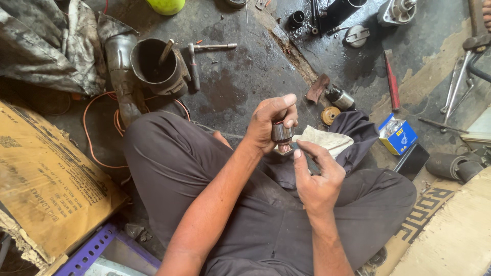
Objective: The person sits on the floor and cleans a cylindrical electrical component with a cloth, then uses a small file to smooth its surface. They then unwrap a new metal part from plastic and fit it onto the component.
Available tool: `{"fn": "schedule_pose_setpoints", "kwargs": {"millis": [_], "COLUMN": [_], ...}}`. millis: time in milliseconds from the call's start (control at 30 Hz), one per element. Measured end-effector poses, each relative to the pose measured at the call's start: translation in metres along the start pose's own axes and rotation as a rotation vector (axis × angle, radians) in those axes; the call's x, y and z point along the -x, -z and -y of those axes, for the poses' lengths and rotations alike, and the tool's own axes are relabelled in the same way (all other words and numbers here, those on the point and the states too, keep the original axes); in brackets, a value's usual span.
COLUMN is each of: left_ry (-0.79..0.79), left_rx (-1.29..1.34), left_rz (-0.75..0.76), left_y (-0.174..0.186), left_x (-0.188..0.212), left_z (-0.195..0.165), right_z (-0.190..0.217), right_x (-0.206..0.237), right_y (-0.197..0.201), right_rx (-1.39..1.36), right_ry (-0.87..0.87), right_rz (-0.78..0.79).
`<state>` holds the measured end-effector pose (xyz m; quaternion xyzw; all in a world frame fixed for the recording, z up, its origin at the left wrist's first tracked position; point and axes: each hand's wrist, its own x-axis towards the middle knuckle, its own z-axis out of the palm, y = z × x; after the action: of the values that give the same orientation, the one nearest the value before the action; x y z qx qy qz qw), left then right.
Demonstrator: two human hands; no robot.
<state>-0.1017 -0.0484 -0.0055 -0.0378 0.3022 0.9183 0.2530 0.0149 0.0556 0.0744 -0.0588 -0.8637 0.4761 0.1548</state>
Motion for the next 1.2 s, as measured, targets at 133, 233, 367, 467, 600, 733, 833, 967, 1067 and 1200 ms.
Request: {"fn": "schedule_pose_setpoints", "kwargs": {"millis": [133, 233, 367, 467, 600, 733, 833, 967, 1067, 1200], "left_ry": [-0.048, -0.073, -0.028, 0.015, 0.016, -0.091, -0.145, -0.09, 0.053, 0.141], "left_rx": [0.243, 0.246, 0.074, 0.015, 0.137, 0.052, 0.015, -0.092, -0.195, -0.008], "left_rz": [-0.006, -0.011, -0.166, -0.38, -0.308, -0.119, -0.023, 0.051, 0.024, -0.035], "left_y": [0.002, 0.006, 0.009, 0.008, 0.014, 0.013, 0.007, 0.0, -0.005, -0.008], "left_x": [-0.006, -0.009, -0.013, -0.02, -0.023, -0.018, -0.013, -0.009, -0.007, -0.005], "left_z": [-0.003, -0.009, -0.004, 0.012, 0.033, 0.046, 0.046, 0.036, 0.03, 0.03], "right_z": [-0.009, -0.019, -0.029, -0.034, -0.038, -0.047, -0.055, -0.063, -0.066, -0.07], "right_x": [0.01, 0.019, 0.024, 0.02, 0.014, 0.01, 0.008, 0.01, 0.012, 0.016], "right_y": [-0.002, -0.006, 0.0, 0.005, 0.002, -0.005, -0.007, -0.009, -0.009, -0.013], "right_rx": [0.217, 0.158, 0.069, -0.078, -0.235, -0.705, -1.056, -1.111, -1.035, -0.876], "right_ry": [0.044, 0.051, -0.243, -0.443, -0.407, -0.567, -0.832, -0.779, -0.704, -0.626], "right_rz": [0.128, 0.292, 0.175, 0.073, -0.005, -0.093, -0.065, -0.131, -0.188, -0.215]}}
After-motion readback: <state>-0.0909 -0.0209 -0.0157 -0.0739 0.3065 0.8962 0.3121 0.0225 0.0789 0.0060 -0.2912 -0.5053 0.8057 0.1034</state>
